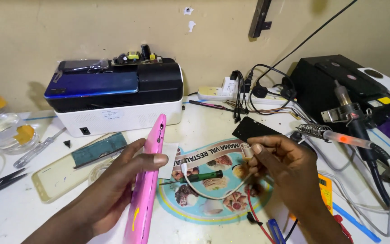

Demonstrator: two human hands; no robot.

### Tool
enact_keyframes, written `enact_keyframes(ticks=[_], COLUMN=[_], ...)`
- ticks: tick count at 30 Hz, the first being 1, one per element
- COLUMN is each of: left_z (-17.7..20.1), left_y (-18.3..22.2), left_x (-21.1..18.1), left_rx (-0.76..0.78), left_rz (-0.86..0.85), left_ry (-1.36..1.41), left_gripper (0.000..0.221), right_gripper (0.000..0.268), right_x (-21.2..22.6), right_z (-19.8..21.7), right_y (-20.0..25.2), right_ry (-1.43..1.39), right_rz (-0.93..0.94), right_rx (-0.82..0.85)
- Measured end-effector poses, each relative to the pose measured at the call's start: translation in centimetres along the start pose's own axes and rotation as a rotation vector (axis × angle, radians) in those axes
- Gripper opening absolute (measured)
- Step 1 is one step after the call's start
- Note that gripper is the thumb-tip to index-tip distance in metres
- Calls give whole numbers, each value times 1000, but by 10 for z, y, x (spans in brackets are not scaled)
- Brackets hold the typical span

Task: Reassembling a pink electronic device by connecting internal circuit boards and snapping the plastic housing together.

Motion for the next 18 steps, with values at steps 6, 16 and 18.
enact_keyframes(ticks=[6,16,18], left_z=[24,31,31], left_y=[-48,-40,-40], left_x=[5,3,4], left_rx=[75,14,-19], left_rz=[-131,-78,-75], left_ry=[117,115,105], left_gripper=[29,49,45], right_gripper=[24,27,21], right_x=[15,10,17], right_z=[-35,-96,-99], right_y=[8,59,62], right_ry=[612,500,403], right_rz=[323,610,553], right_rx=[321,737,776])
Point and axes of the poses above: each hand's wrist, its own y-axis away from the middle knuckle, its own z-axis out of the back of the hand, x = y × z, the point moved 10 cm from there along -y, towards the middle knuckle, and after that the axes turned 9 degrees about z, right-handed, at the moved point
